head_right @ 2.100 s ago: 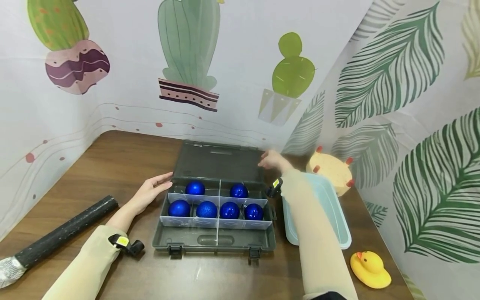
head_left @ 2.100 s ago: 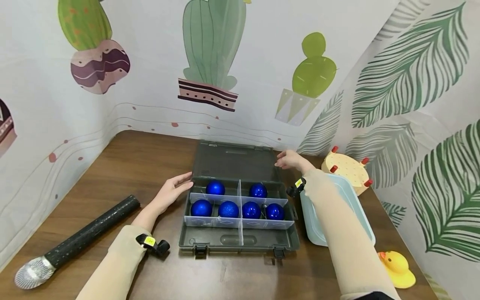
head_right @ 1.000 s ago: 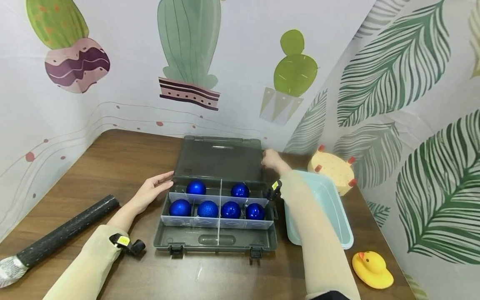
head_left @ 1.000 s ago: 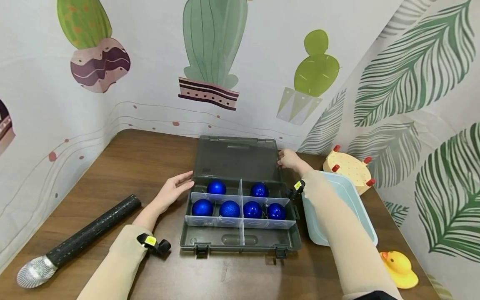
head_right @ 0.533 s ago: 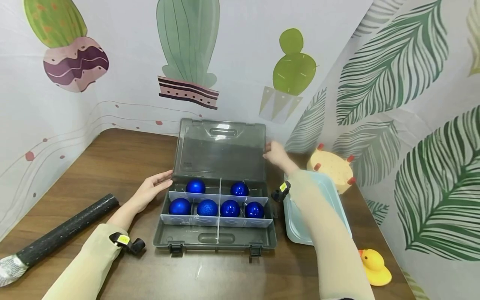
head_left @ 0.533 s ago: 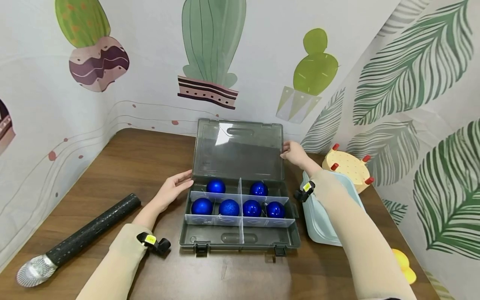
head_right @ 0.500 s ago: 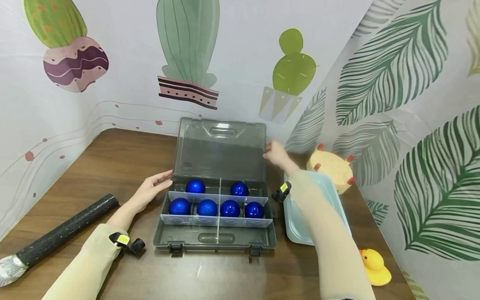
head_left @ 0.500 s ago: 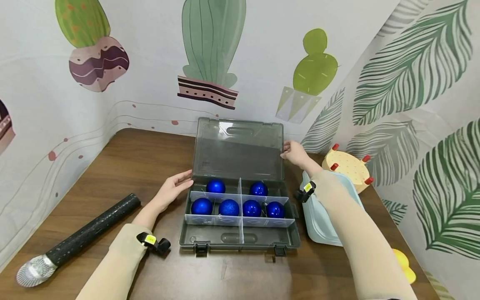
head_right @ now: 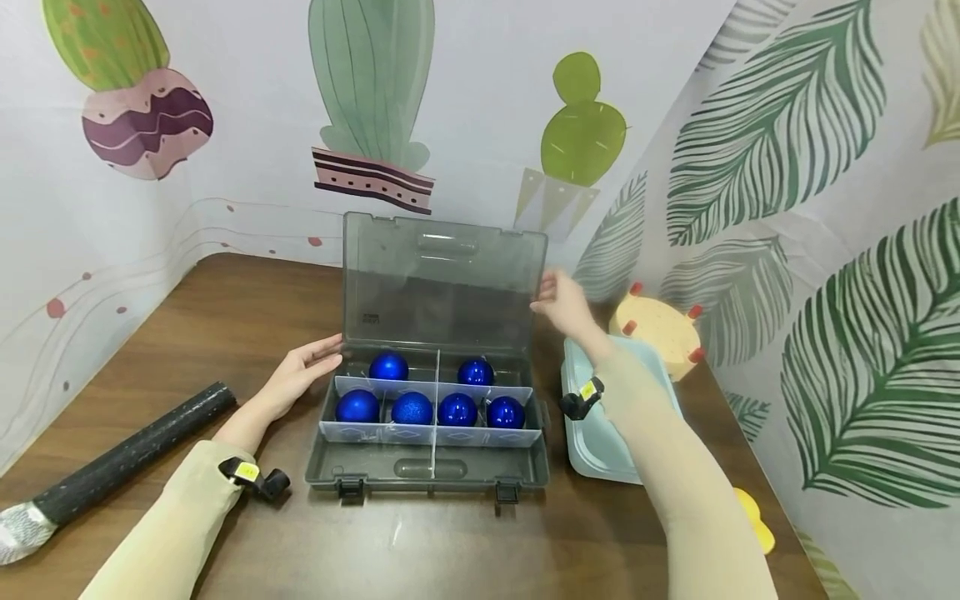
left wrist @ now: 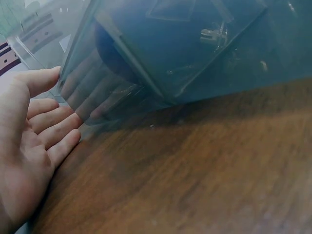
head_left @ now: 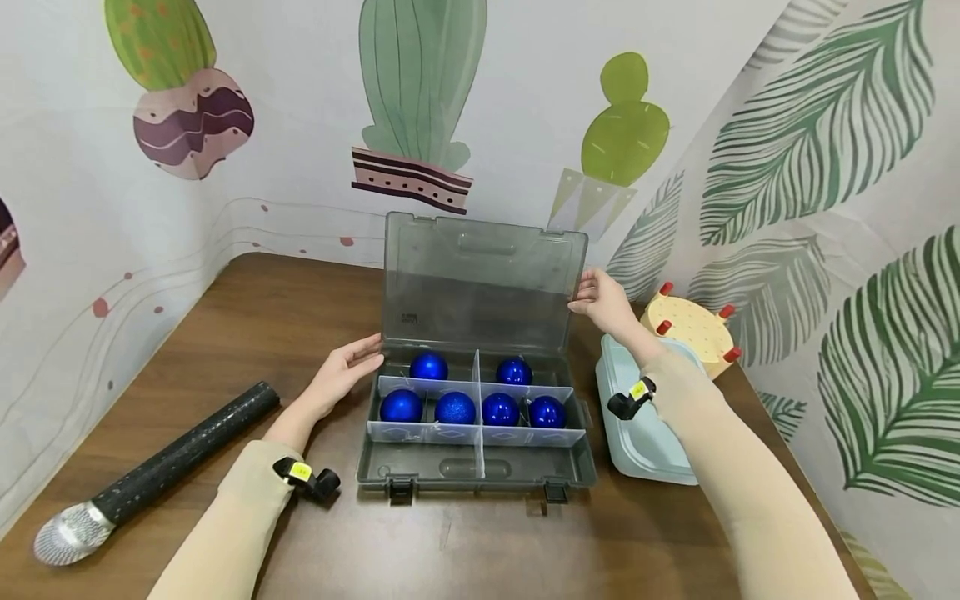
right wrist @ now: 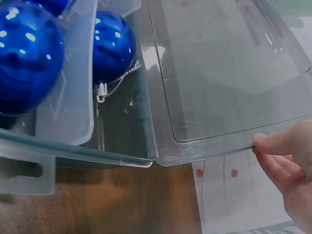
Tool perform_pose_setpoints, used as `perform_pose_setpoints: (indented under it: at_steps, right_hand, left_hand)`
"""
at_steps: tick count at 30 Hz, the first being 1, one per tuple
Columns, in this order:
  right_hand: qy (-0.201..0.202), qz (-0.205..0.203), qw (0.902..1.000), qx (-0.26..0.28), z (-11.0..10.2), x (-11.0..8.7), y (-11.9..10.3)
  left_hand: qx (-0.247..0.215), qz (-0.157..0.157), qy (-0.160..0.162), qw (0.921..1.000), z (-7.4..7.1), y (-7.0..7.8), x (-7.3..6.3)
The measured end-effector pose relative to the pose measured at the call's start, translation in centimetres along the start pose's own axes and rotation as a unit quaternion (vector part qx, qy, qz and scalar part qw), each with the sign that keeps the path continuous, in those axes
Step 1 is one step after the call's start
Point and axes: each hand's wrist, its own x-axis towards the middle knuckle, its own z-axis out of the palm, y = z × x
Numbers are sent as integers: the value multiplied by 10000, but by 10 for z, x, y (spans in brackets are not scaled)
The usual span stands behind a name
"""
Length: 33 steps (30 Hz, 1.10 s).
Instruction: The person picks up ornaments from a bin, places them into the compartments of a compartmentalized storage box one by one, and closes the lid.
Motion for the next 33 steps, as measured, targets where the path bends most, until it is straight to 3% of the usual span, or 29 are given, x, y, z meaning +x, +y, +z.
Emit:
perform_pose_setpoints:
  at_steps: [8,14,17,24,33]
  right_hand:
    - [291,-307,9985,357,-7,-26,-3]
    - [485,-482,9974,241,-11,-45,-5]
    - [438,-560,9964,467,-13,-53,-3]
    - [176,-545,9942,911,-15,-69,0]
    - [-358,-822,9894,1145,-20,-87,8]
  left_hand:
    - [-226,52,50,9997,-2,3,-1]
    - [-1081,225,120,9938,-3,3,-1]
    - [-1307,279,102,9910,-2,5,-1]
    - [-1325,125,234,9908,-1,14,0]
    - [-706,30,-329,9970,-5,29,-7]
